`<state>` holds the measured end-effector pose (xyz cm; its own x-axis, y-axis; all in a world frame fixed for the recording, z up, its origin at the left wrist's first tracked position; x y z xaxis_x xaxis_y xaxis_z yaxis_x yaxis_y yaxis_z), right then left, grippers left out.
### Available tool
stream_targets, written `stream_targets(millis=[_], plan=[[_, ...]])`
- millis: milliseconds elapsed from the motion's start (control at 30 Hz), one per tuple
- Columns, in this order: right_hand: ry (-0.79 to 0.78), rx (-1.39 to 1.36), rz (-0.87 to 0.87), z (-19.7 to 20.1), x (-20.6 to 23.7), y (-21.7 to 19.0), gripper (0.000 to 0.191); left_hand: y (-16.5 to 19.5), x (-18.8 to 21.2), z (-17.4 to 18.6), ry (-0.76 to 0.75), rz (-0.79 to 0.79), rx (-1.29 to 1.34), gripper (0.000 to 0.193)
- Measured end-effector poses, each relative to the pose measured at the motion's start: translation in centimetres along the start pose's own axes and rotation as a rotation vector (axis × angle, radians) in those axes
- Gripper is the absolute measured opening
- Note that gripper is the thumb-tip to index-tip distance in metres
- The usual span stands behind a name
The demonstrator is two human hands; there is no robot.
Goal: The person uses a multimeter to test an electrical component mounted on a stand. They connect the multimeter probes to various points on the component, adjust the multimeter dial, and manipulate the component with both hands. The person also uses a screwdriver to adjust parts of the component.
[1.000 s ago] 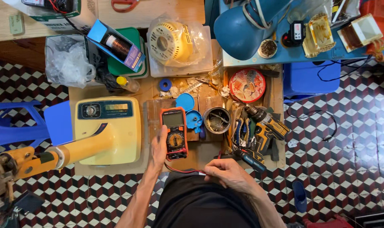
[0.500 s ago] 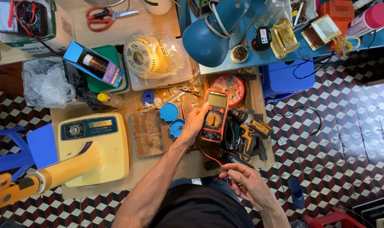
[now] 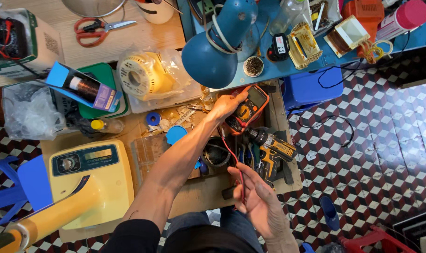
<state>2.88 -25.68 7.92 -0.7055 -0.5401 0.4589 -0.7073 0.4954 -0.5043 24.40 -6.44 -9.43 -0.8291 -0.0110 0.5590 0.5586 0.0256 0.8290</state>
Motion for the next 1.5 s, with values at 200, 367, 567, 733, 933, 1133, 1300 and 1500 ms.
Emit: stream_targets(millis=[200, 367, 567, 733, 933, 1133, 1300, 1500], plan=[[0.061, -0.099, -0.005, 0.2, -3.5, 1.9, 0.087, -2.8, -5.7, -2.2, 0.093, -0.152, 0.157, 0.076], [0.054, -0.125, -0.027, 1.8, -3.5, 2.8, 0.086, -3.7, -7.5, -2.8, 0.129, -0.274, 0.009, 0.082], [0.129, -0.112, -0.071, 3.0, -3.2, 2.5, 0.08, -5.2, -6.2, -2.4, 0.123, -0.113, -0.208, 0.085], [0.111, -0.118, -0.073, 2.5, -3.2, 1.5, 0.07, -3.0, -1.4, -0.9, 0.234, -0.236, -0.406, 0.067], [0.017, -0.141, -0.094, 0.6, -3.0, 0.5, 0.068, -3.3, 14.9, 0.8, 0.378, -0.283, -0.002, 0.045], [-0.056, -0.08, -0.138, 0.1, -4.3, 0.7, 0.067, -8.7, 28.7, -4.8, 0.201, 0.138, 0.762, 0.055], [0.145, 1.301, -0.269, 5.4, -11.0, -3.6, 0.051, -9.1, 32.7, -4.9, 0.289, 0.079, 0.326, 0.05], [0.441, 1.668, 0.164, 10.9, -23.6, -6.4, 0.031, -8.1, 33.0, -2.1, 0.443, 0.104, 0.323, 0.036]])
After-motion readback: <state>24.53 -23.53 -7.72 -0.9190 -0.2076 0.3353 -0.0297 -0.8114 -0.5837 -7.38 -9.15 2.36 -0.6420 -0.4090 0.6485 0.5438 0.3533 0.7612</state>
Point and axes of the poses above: each hand's wrist, its own x-axis away from the middle knuckle, its own z-axis out of the back of the hand, y = z × x, the point moved 1 cm from there along -x, towards the middle knuckle, and after that the axes turned 5 degrees about x, right-handed, at the moved point
